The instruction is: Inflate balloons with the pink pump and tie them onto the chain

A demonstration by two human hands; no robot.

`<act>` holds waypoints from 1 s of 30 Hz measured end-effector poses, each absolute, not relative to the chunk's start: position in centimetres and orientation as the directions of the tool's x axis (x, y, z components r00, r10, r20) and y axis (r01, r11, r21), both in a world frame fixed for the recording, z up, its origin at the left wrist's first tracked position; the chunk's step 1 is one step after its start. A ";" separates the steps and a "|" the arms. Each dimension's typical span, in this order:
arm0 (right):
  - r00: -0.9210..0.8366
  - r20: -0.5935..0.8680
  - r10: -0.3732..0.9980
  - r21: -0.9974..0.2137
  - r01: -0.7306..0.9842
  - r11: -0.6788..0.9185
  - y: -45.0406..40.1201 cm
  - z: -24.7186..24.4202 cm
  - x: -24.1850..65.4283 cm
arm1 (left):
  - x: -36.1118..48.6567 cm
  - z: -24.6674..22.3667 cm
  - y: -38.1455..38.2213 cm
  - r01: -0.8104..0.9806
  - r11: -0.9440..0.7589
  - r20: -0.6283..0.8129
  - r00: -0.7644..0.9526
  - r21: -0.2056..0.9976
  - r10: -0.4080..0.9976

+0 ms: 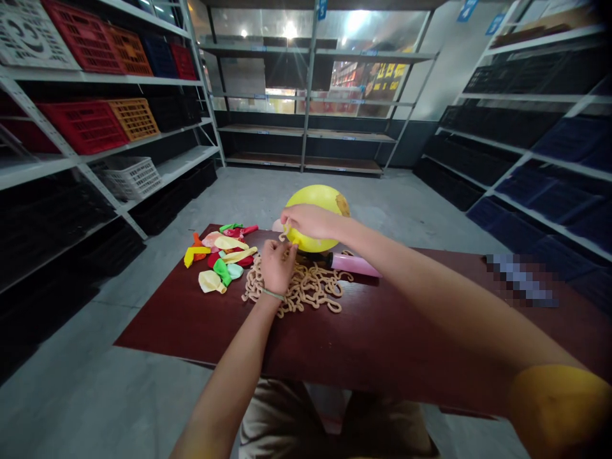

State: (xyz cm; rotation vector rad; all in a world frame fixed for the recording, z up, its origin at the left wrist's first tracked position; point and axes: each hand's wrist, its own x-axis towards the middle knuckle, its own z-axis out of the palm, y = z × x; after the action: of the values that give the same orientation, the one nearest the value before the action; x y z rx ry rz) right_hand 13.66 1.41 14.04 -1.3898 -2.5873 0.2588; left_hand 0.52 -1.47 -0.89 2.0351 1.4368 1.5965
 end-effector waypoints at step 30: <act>-0.580 0.367 0.728 -0.155 0.733 0.662 -2.0 11.2 17.0 | 0.6 -0.4 -0.6 -0.126 -0.334 0.314 -0.156 0.934 0.936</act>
State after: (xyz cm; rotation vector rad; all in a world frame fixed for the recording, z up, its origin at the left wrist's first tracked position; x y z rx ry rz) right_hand 16.96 -1.96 11.25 -1.1467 -2.4802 -0.0192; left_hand 0.62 -0.55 -0.37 1.2627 1.0147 1.6208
